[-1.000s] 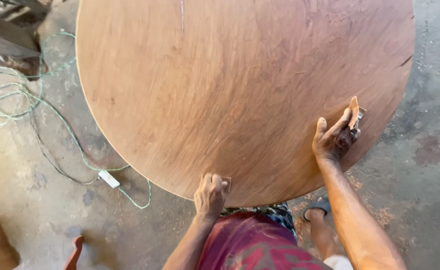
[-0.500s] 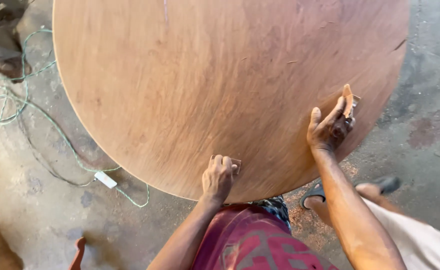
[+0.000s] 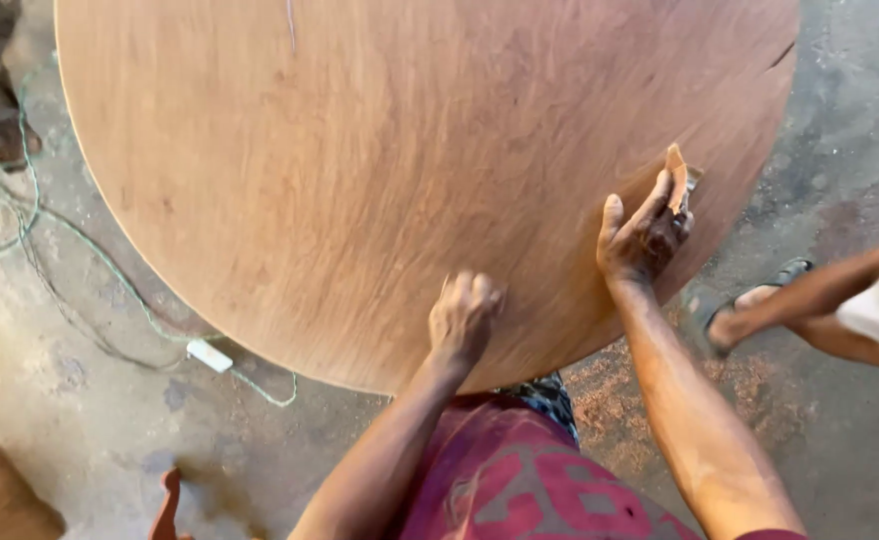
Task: Sanding a circular wooden tabletop by hand with sandpaper.
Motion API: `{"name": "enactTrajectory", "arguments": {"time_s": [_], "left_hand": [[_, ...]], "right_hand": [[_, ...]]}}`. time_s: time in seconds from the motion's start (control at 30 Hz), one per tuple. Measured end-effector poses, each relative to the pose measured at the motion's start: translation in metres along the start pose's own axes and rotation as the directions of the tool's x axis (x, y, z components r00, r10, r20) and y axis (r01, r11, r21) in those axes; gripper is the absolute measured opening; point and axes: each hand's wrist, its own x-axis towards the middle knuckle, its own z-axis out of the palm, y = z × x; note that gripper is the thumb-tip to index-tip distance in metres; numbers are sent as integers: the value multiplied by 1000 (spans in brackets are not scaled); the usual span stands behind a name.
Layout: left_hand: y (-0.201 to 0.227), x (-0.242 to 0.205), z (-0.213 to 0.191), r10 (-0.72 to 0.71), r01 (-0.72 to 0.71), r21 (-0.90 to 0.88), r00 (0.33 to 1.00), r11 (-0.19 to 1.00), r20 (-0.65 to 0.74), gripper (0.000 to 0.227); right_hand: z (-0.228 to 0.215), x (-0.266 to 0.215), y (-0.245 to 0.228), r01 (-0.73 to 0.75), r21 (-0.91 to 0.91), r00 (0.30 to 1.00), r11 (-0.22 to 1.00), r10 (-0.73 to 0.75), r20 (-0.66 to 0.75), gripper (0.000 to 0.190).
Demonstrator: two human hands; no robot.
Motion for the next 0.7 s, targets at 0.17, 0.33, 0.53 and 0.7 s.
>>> {"name": "enactTrajectory", "arguments": {"time_s": [0.17, 0.33, 0.53, 0.7], "left_hand": [[28, 70, 25, 52, -54, -9, 985, 998, -165, 15], [6, -3, -18, 69, -70, -11, 990, 997, -121, 17], [17, 44, 7, 45, -49, -21, 990, 999, -134, 28], [22, 54, 1, 9, -24, -122, 992, 992, -129, 23]], "right_hand": [[-5, -5, 6, 6, 20, 1000, 1000, -6, -2, 78], [-5, -2, -7, -37, 69, 999, 997, 34, 37, 79], [-4, -6, -5, -20, 2, 1000, 1000, 20, 19, 78], [-22, -5, -7, 69, 86, 998, 994, -69, -4, 76]]}}
